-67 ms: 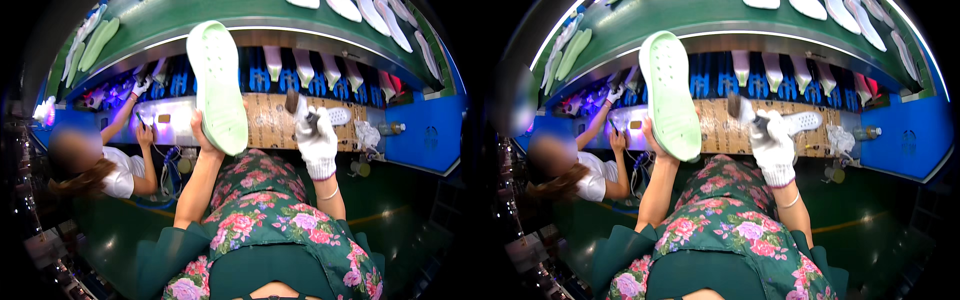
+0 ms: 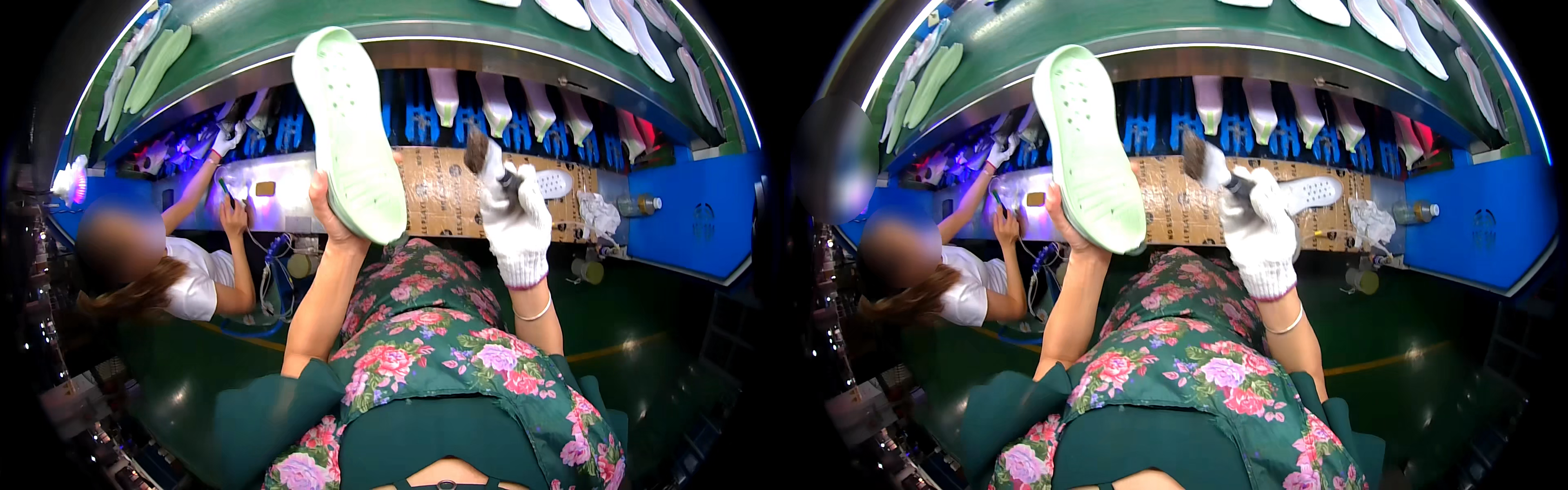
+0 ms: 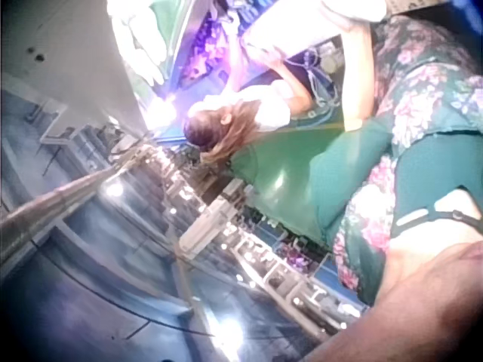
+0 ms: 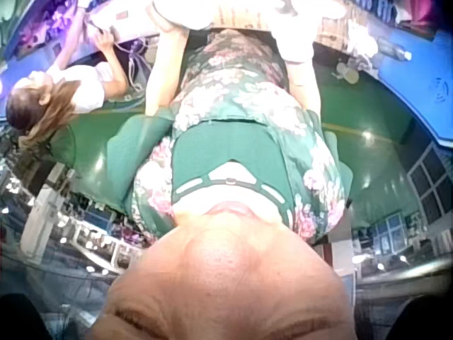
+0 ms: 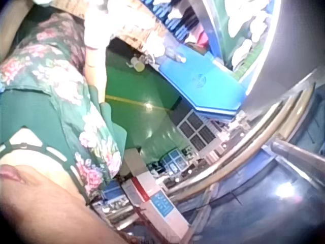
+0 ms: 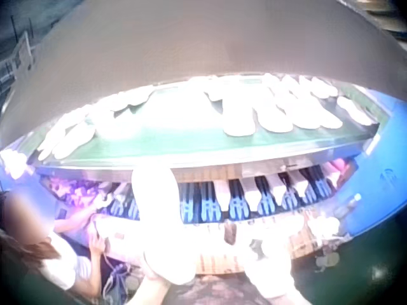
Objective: The person applies adhesive to various shoe soles and components using a brush, picking items from a conveyor belt and placing them back after coating.
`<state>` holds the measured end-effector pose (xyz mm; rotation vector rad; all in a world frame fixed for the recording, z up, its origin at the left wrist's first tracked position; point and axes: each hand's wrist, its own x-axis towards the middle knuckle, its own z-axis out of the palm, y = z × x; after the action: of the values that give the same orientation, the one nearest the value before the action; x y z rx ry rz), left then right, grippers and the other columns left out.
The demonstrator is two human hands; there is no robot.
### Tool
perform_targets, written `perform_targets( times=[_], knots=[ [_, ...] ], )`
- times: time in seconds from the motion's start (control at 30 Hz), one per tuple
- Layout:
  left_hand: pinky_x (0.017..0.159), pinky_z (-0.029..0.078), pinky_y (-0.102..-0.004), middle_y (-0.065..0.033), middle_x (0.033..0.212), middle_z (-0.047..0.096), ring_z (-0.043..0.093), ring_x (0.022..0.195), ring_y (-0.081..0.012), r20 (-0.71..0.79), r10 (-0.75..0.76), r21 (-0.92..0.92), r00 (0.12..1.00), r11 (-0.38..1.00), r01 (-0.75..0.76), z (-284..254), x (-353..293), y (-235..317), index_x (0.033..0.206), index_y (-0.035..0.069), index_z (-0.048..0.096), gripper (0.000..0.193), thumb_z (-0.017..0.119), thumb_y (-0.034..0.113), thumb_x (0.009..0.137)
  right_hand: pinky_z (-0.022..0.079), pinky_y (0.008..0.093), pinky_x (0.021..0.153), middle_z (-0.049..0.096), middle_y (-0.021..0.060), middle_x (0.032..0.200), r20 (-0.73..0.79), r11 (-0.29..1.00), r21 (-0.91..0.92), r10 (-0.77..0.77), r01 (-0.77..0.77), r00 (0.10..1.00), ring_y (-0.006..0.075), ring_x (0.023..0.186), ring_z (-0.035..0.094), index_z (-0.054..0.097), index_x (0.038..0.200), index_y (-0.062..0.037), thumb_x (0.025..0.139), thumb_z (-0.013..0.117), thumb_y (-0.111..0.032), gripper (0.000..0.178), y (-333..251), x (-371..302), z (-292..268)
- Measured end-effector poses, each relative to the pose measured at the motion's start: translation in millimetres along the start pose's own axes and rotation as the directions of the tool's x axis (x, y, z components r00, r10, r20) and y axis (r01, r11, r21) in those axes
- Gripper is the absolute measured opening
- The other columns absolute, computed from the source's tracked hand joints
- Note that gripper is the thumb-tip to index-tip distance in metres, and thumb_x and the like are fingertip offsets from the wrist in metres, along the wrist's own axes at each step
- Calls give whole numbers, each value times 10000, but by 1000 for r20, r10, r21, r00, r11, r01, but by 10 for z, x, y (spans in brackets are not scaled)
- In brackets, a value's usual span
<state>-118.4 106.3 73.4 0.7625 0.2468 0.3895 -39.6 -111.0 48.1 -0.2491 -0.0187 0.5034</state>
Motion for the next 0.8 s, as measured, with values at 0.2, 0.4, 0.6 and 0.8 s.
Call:
perform_targets(
  times=[0.2,0.4,0.6,0.8],
  knots=[
    [913,542,-408,-207,1239,605,645,1071,-311,-113,213,129,971,972,-198,194,9,-238,1440,26,392,851,490,650,870,521,383,994,630,151,1182,135,996,54,-78,71,988,239,1090,633,586,1160,13,906,620,0,257,297,54,635],
    [1014,472,-418,-143,1318,545,577,1184,-281,-163,209,51,964,978,-203,418,-40,-395,1480,52,328,822,453,626,906,541,360,934,643,184,1214,89,947,-211,-228,242,970,251,1082,640,619,1158,44,901,628,6,259,600,24,674],
    [974,506,-445,-174,1340,561,587,1195,-373,-133,221,28,966,975,-220,115,-40,-143,1479,35,357,848,427,660,909,471,321,979,622,98,1107,21,910,-227,-351,347,936,183,1048,591,618,1108,24,935,609,-89,207,342,242,357],
    [808,578,-540,-289,1431,419,585,1136,-452,223,188,16,957,980,-196,-426,1,603,1521,-13,221,1044,575,651,798,508,275,793,629,118,1116,-157,926,-290,-296,242,942,162,913,597,578,1178,47,960,597,-60,244,143,155,-210]
  ],
)
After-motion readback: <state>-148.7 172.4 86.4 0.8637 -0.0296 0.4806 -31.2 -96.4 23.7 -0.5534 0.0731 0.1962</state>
